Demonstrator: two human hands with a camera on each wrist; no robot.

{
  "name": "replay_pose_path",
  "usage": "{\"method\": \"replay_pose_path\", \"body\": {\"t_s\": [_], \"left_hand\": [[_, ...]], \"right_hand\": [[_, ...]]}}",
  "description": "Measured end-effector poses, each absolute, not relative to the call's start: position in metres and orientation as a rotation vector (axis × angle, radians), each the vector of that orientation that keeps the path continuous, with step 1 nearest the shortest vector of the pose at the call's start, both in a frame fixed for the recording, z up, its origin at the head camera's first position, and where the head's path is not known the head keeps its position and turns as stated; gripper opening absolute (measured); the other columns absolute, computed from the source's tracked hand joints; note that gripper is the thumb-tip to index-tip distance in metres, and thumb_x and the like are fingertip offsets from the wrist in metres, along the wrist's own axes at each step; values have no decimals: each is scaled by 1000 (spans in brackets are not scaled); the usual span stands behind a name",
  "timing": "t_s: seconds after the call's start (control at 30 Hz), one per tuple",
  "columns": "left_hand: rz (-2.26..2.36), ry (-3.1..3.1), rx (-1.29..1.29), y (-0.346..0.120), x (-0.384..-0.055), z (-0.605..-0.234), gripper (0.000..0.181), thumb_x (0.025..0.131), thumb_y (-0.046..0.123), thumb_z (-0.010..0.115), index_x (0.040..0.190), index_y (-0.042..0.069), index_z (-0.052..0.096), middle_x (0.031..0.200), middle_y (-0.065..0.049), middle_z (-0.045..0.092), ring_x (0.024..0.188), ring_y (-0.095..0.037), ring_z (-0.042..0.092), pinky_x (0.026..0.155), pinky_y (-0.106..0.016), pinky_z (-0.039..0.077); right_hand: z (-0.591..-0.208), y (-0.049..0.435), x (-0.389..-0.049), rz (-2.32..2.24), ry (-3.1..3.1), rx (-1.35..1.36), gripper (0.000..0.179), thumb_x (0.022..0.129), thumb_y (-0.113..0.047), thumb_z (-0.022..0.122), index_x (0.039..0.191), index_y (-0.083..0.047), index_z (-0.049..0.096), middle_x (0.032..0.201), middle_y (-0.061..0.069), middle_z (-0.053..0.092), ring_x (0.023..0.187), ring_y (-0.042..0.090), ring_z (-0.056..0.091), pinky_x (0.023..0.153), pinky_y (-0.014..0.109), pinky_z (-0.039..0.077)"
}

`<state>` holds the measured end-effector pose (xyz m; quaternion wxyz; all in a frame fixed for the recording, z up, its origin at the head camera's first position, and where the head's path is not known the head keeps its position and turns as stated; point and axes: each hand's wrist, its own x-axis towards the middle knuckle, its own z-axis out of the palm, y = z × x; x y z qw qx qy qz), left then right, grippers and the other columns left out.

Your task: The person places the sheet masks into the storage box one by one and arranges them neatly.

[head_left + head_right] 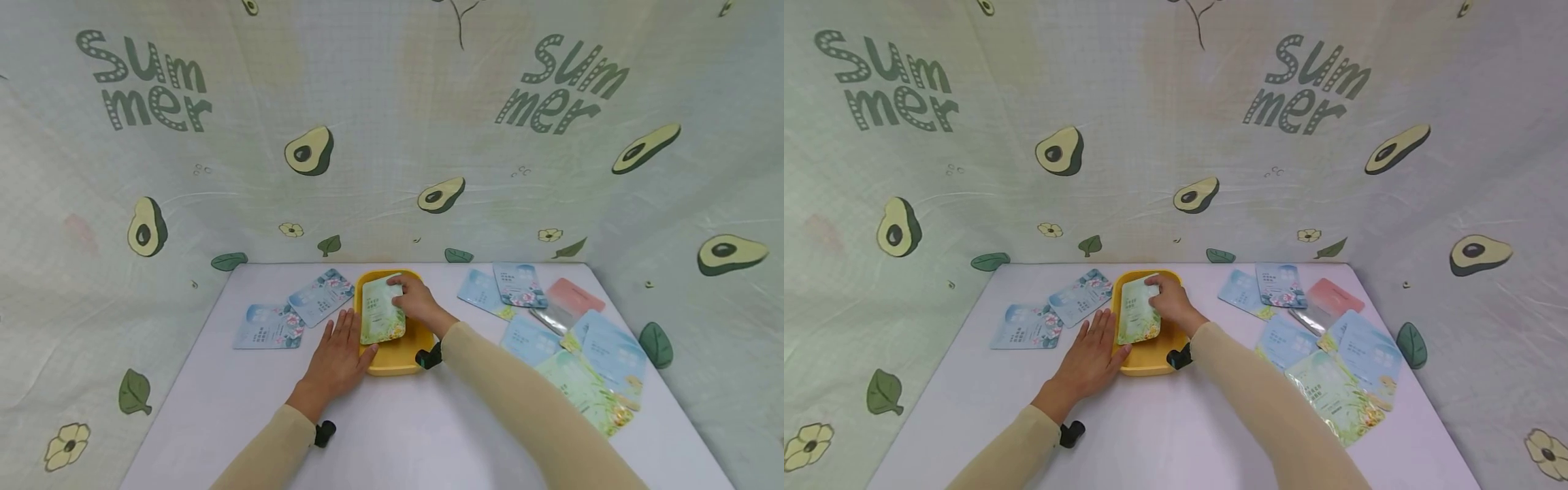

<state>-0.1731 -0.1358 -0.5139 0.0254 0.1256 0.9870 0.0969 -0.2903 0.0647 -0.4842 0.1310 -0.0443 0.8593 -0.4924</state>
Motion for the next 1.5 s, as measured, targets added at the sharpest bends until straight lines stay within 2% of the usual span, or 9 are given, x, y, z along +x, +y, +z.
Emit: {"method": "replay_pose_path", "body": {"t_s": [0.13,0.3,0.53,1.1,1.3,1.5], "left_hand": [[291,3055,394,-136,-174,-515,87,110,60,35,168,-1,14,176,-19,14,165,-35,10,133,-54,12],[297,3055,397,-136,-174,-515,87,110,61,34,168,-1,14,176,-19,14,165,-35,10,133,-54,13],[299,3041,382,-136,-174,-513,87,110,61,33,168,0,12,177,-18,12,165,-34,9,134,-53,11],[292,3037,368,-134,-174,-513,87,110,61,34,168,0,12,177,-18,13,165,-34,9,133,-54,12],[294,3040,383,-135,-174,-516,88,110,62,33,168,0,12,177,-18,13,165,-33,9,133,-54,12],[295,3043,382,-136,-174,-516,88,110,62,32,168,0,12,177,-18,13,165,-33,9,134,-53,12]], "right_hand": [[-482,62,-289,-1314,2549,-206,44,102,-3,64,144,-15,64,152,19,57,142,37,53,115,54,49],[-483,62,-290,-1122,2665,-333,47,99,-3,67,145,-11,64,146,19,63,133,37,61,110,50,53],[-486,65,-290,-1162,2690,-296,49,96,-6,73,144,-11,65,130,18,73,117,31,71,97,42,61],[-482,68,-289,-1214,2680,-221,57,98,-10,72,152,-11,57,130,18,72,110,28,70,96,42,61],[-476,70,-290,-1186,2628,-214,69,98,-6,71,161,-9,44,139,20,68,122,31,68,104,44,58],[-470,74,-290,-1158,2621,-212,74,96,-4,69,163,-8,39,143,22,65,128,34,66,108,47,55]]}}
